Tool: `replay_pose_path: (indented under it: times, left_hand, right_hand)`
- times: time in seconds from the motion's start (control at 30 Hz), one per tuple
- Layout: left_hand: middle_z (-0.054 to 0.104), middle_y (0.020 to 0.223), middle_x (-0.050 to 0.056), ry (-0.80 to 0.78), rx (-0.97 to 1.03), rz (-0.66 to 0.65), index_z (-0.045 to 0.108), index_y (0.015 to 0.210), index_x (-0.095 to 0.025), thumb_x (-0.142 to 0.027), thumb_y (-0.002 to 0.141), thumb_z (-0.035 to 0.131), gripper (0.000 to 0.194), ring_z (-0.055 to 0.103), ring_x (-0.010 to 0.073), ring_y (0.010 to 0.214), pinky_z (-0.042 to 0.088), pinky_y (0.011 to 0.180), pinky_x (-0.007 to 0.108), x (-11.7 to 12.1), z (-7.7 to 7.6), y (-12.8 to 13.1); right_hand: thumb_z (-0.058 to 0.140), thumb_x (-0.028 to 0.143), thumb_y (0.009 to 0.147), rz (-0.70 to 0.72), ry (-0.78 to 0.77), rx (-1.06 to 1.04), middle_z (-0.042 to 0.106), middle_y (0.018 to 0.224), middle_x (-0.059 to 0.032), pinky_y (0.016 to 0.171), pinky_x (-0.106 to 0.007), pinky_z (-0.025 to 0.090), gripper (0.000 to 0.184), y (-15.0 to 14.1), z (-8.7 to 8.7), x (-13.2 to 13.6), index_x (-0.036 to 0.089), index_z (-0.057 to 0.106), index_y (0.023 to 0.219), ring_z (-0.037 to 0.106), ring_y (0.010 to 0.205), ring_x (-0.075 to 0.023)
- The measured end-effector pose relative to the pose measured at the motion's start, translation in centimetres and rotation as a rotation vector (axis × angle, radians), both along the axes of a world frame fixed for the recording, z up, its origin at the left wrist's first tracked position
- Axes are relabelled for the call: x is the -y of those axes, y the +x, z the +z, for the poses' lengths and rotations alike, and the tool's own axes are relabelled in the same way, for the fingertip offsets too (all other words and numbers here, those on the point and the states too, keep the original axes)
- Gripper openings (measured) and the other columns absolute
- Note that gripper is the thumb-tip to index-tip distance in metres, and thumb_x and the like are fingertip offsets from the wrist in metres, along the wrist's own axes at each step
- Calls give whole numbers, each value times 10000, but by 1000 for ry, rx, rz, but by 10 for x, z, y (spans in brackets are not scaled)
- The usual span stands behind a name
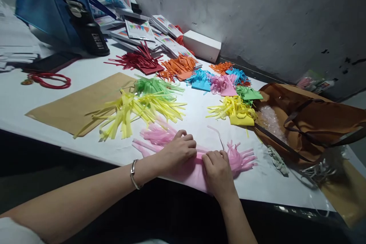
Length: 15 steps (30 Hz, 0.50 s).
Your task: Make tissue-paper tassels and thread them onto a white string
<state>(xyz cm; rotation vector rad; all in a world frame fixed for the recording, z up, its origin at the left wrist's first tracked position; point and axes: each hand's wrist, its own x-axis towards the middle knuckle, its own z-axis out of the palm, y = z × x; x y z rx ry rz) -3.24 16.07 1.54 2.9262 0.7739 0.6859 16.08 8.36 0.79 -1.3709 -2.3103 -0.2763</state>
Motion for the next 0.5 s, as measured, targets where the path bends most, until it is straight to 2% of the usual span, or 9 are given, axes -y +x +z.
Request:
replay_pose_path:
  times: [0.13, 0.23, 0.3, 0.4, 0.5]
  left_hand:
    - [681, 776, -15, -52, -32, -7, 695, 782, -224, -168, 877, 709, 111, 519, 187, 815, 271, 824, 398, 5, 2, -12]
    - [704, 871, 1, -112, -69, 60, 697, 834, -211, -124, 861, 696, 91, 541, 197, 857, 281, 808, 395, 13, 6, -12]
    - [695, 877, 25, -147, -95, 168, 681, 810, -184, -119, 862, 669, 84, 549, 214, 862, 292, 790, 399, 17, 11, -7]
    - [674, 877, 64, -183, -134, 348, 657, 756, -159, -156, 874, 624, 123, 556, 246, 866, 312, 766, 409, 19, 18, 3]
    - [669, 952, 85, -188, -174, 391, 665, 787, -161, -160, 874, 627, 94, 557, 258, 883, 322, 757, 406, 16, 21, 10]
  right_hand:
    - [455, 82, 967, 35, 8, -30, 679, 894, -45, 964, -402, 363, 217, 20, 3, 11, 186, 643, 1001, 566, 855, -194]
    - [478, 142, 988, 10, -31, -113, 678, 957, -44, 1028, -435, 336, 184, 26, 5, 17, 200, 645, 1040, 566, 932, -202]
    - [500, 179, 987, -60, -78, -183, 661, 930, -33, 1024, -441, 332, 158, 23, 5, 16, 212, 649, 946, 557, 918, -199]
    - [524, 204, 969, -258, -102, -215, 636, 847, -30, 975, -446, 342, 206, 15, 2, 11, 210, 608, 781, 546, 872, -210]
    - [550, 183, 937, -381, -80, -193, 648, 845, -45, 957, -471, 328, 178, 8, 2, 7, 211, 597, 767, 548, 875, -236]
